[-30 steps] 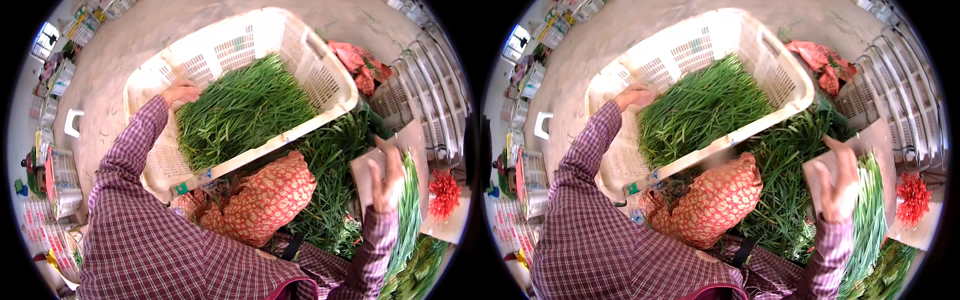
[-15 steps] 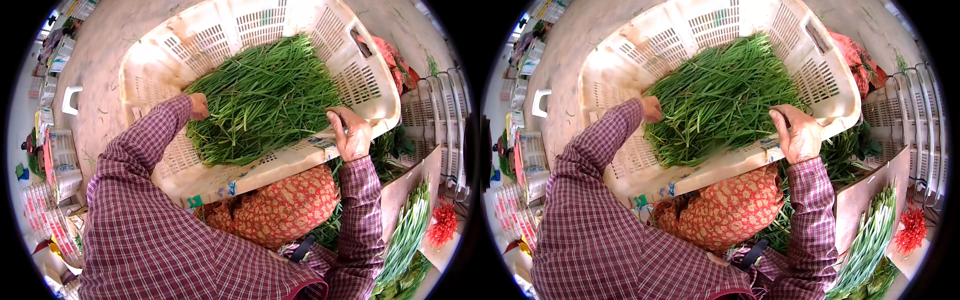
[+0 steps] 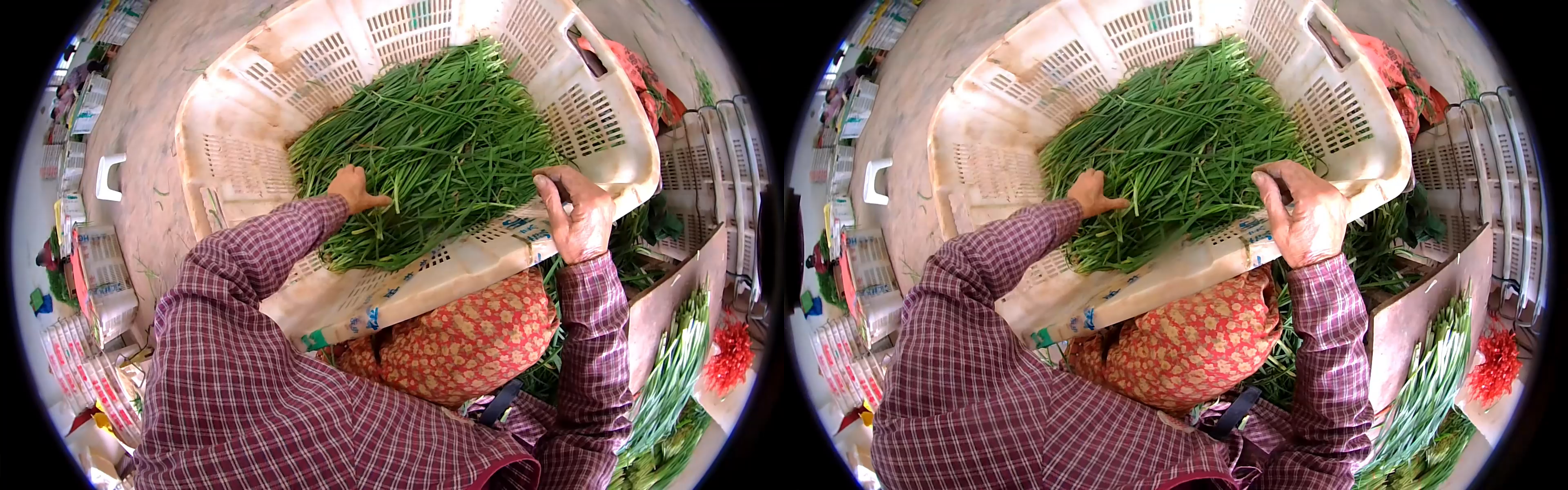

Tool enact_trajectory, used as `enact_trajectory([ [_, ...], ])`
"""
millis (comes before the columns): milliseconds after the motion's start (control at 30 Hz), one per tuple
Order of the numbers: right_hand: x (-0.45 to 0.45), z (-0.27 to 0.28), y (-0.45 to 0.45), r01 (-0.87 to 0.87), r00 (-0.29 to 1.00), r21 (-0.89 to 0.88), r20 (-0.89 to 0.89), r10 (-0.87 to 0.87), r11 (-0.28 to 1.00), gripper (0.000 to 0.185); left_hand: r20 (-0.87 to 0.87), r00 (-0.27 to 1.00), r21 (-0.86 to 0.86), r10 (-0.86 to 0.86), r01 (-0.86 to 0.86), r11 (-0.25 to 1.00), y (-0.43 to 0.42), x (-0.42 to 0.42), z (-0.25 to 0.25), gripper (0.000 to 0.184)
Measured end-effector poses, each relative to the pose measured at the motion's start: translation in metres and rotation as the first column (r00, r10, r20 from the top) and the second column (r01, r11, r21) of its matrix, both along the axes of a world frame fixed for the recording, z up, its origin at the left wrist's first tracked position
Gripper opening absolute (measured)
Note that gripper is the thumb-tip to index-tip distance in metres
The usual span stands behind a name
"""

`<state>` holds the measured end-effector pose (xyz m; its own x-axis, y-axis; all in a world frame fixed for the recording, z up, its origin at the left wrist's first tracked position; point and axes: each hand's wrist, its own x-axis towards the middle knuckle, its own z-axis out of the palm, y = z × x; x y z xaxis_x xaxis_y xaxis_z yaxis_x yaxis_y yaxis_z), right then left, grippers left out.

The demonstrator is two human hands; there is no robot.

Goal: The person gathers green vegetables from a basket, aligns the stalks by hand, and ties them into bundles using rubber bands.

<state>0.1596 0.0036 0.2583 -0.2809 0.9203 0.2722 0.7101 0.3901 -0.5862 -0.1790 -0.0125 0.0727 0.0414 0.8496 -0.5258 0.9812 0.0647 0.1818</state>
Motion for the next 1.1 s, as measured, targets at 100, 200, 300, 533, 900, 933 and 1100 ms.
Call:
enact_trajectory([
  [100,-0.002,0.002,-0.001,0.025,0.999,-0.050,-0.037,-0.027,0.998,0.010,-0.002,0.998,-0.021,0.064,-0.064,0.998,-0.008,0.018,0.003,0.094],
  [200,-0.002,0.001,-0.001,0.036,0.998,-0.053,-0.054,-0.039,0.998,0.010,-0.055,0.972,-0.041,0.227,-0.230,0.972,-0.014,0.041,0.003,0.099],
  [300,-0.001,0.002,-0.002,0.028,0.998,-0.046,-0.050,-0.031,0.999,0.010,-0.102,0.961,0.005,0.259,-0.259,0.966,-0.014,0.054,-0.008,0.100],
  [533,0.001,0.000,-0.001,0.047,0.997,-0.032,-0.058,-0.049,0.998,0.010,-0.059,0.958,-0.166,0.279,-0.285,0.944,0.019,0.025,-0.013,0.069],
  [900,0.005,-0.004,-0.002,0.055,0.998,0.036,-0.046,-0.053,0.998,0.010,0.021,0.946,-0.300,0.323,-0.302,0.905,0.113,-0.096,0.048,0.062],
  [933,0.005,-0.003,-0.002,0.065,0.996,0.005,-0.064,-0.064,0.998,0.010,0.081,0.967,-0.344,0.243,-0.202,0.917,0.116,-0.108,0.047,0.063],
  [1100,0.004,-0.002,-0.001,0.069,0.995,-0.026,-0.070,-0.070,0.997,0.009,0.227,0.924,-0.230,0.307,-0.256,0.939,0.109,-0.135,0.065,0.064],
])
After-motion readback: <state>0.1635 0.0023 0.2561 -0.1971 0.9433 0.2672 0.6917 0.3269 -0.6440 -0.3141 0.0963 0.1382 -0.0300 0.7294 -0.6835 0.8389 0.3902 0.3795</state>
